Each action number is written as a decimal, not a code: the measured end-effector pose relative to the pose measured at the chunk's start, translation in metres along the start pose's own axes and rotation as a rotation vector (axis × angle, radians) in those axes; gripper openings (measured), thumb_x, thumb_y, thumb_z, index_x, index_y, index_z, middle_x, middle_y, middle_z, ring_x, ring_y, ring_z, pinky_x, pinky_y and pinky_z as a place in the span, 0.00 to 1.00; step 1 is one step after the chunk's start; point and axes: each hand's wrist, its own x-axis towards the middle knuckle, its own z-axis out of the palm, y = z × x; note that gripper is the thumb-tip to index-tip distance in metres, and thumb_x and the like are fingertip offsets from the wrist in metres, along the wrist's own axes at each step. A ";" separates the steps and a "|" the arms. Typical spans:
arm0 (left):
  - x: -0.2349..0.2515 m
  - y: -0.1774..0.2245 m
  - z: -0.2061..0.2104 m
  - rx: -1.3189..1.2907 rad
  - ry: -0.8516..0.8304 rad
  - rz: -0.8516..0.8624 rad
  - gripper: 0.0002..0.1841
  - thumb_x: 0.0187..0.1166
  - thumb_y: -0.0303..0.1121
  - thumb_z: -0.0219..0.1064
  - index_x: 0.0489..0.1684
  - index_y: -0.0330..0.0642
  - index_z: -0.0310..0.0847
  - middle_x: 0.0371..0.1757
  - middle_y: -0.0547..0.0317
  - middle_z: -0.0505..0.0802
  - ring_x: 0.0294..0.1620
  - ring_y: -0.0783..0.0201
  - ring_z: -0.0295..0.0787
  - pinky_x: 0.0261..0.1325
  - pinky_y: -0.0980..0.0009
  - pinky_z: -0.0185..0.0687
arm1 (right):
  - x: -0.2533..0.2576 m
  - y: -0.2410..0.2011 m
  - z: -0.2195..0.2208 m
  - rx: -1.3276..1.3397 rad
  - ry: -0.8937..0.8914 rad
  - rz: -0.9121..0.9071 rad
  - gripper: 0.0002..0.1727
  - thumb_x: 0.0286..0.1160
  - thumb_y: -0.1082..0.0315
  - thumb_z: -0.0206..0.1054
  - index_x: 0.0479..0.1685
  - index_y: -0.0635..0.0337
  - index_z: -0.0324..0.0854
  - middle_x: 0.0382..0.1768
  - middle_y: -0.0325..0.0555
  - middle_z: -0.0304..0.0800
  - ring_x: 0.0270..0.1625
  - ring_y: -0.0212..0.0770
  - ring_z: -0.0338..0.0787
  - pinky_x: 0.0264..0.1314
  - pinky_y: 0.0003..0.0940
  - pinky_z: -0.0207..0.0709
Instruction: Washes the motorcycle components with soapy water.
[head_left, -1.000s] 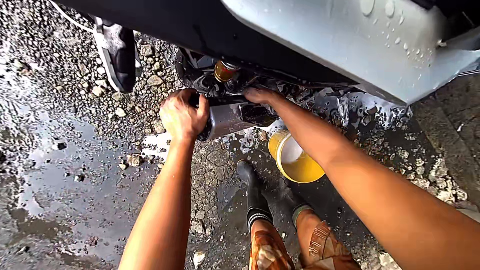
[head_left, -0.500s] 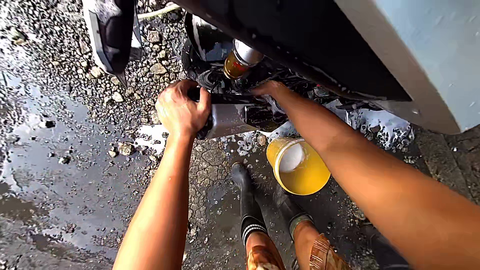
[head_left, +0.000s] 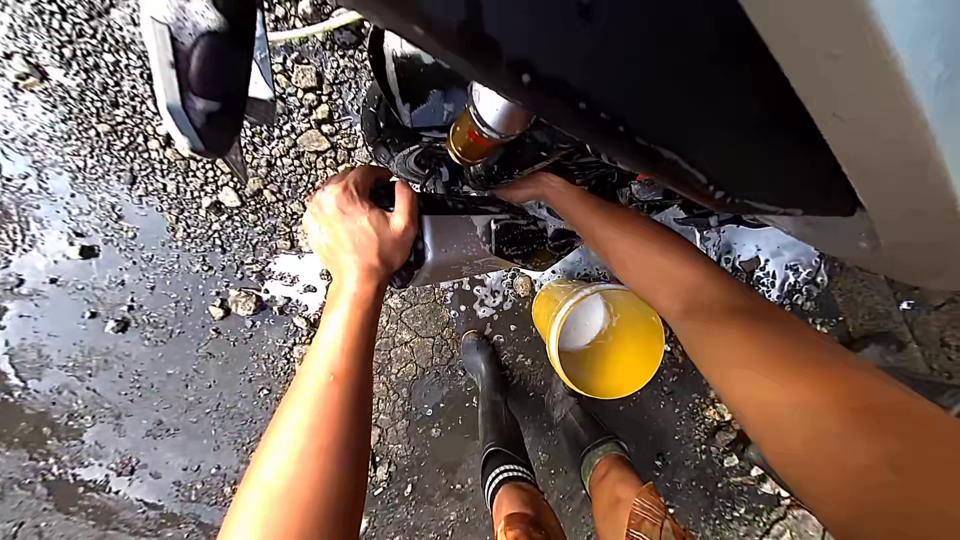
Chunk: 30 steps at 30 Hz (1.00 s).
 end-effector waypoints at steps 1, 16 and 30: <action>0.000 0.000 -0.001 -0.001 -0.005 -0.009 0.29 0.76 0.61 0.49 0.37 0.48 0.90 0.39 0.47 0.95 0.46 0.43 0.94 0.40 0.38 0.77 | -0.004 0.002 0.002 0.061 0.032 -0.007 0.19 0.86 0.65 0.61 0.68 0.68 0.81 0.68 0.65 0.84 0.75 0.55 0.81 0.81 0.52 0.66; 0.001 -0.004 -0.005 -0.034 -0.046 -0.027 0.30 0.78 0.59 0.48 0.41 0.44 0.90 0.42 0.39 0.95 0.48 0.36 0.93 0.40 0.32 0.74 | -0.107 0.025 0.008 0.230 0.323 0.457 0.24 0.95 0.66 0.45 0.76 0.75 0.73 0.75 0.73 0.76 0.83 0.64 0.73 0.87 0.58 0.59; 0.001 -0.008 0.001 -0.033 -0.037 -0.044 0.28 0.77 0.58 0.49 0.41 0.48 0.89 0.41 0.44 0.95 0.47 0.40 0.93 0.41 0.34 0.73 | -0.071 0.049 -0.003 0.644 -0.098 0.619 0.34 0.89 0.49 0.58 0.81 0.68 0.69 0.79 0.64 0.73 0.81 0.55 0.74 0.83 0.57 0.63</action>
